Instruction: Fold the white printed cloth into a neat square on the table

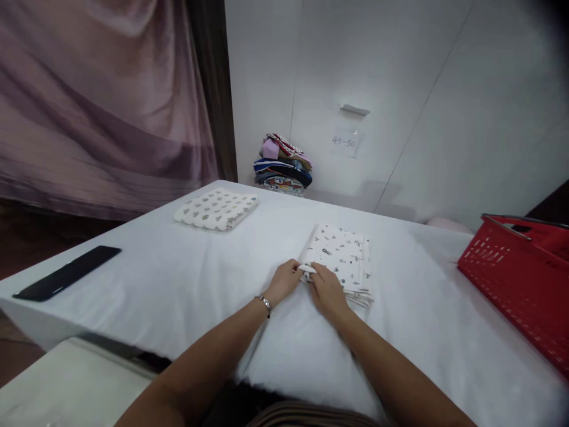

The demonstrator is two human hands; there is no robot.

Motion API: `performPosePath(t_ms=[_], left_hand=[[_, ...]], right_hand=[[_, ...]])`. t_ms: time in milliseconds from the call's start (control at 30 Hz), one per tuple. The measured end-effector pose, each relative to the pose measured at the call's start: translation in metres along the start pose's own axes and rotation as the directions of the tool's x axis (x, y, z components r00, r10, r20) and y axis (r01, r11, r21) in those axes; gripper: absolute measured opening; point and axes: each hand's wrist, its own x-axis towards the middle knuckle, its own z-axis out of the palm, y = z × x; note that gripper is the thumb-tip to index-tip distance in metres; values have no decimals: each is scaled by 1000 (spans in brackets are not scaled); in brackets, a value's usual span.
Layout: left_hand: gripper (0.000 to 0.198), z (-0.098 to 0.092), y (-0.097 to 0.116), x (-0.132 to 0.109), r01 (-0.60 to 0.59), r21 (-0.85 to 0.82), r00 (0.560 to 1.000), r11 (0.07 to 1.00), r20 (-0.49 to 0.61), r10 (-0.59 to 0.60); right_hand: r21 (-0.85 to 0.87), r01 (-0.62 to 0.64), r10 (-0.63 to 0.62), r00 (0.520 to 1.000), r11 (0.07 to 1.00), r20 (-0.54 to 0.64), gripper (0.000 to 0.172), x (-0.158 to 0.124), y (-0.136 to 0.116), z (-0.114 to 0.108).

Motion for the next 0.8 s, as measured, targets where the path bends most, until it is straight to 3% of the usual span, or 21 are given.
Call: performPosePath(t_ms=[200, 400, 633, 800], left_hand=[[26, -3, -3, -8, -53, -138, 995, 989, 71, 63], [25, -2, 0, -10, -81, -33, 997, 996, 12, 81], [29, -4, 1, -9, -163, 87, 987, 983, 22, 162], [32, -4, -1, -9, -125, 42, 992, 991, 29, 124]], right_hand=[[-15, -10, 10, 1000, 1000, -2, 29, 0, 1, -1], [1, -2, 2, 1000, 1000, -10, 27, 1, 1, -3], [26, 7, -5, 997, 1000, -72, 21, -1, 5, 0], [22, 0, 2, 998, 1000, -61, 24, -1, 5, 1]])
